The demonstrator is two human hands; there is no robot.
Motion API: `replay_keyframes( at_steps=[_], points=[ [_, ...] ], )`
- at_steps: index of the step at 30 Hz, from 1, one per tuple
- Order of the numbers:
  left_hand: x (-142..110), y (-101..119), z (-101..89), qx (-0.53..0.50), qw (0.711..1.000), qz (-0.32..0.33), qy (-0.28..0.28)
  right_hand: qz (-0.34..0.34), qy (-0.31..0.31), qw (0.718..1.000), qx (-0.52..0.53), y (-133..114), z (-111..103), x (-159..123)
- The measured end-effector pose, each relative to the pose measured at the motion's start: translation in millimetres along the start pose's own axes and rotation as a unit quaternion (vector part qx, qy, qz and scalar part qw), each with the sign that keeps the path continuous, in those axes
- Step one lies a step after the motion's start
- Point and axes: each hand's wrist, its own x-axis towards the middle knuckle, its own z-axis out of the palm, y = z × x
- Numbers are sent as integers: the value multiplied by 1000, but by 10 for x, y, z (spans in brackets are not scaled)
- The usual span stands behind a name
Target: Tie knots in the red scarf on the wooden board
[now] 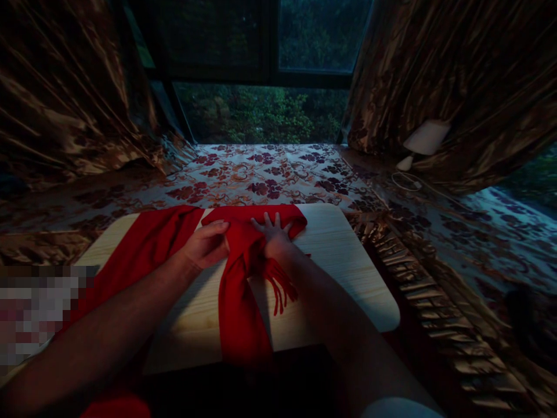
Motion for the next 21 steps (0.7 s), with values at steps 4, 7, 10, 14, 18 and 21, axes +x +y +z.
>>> replay_keyframes(
  at_steps=[4,7,10,14,18,21],
  points=[
    [161,-103,-72,-16,1000,10,-2,-23,12,1000,5,34,20,-33],
    [241,-168,-110,-17,1000,16,-5,-28,5,1000,3,45,25,-59],
    [301,-250,-155,-22,1000,8,0,-32,22,999,4,56,56,-53],
    [348,-349,-228,-45,999,9,9,-44,28,999,-2,75,90,-54],
    [368,-406,-276,-54,998,13,22,-52,43,997,28,98,91,-56],
    [376,-430,-290,-56,998,12,35,-58,77,989,109,141,30,-21]
  ],
)
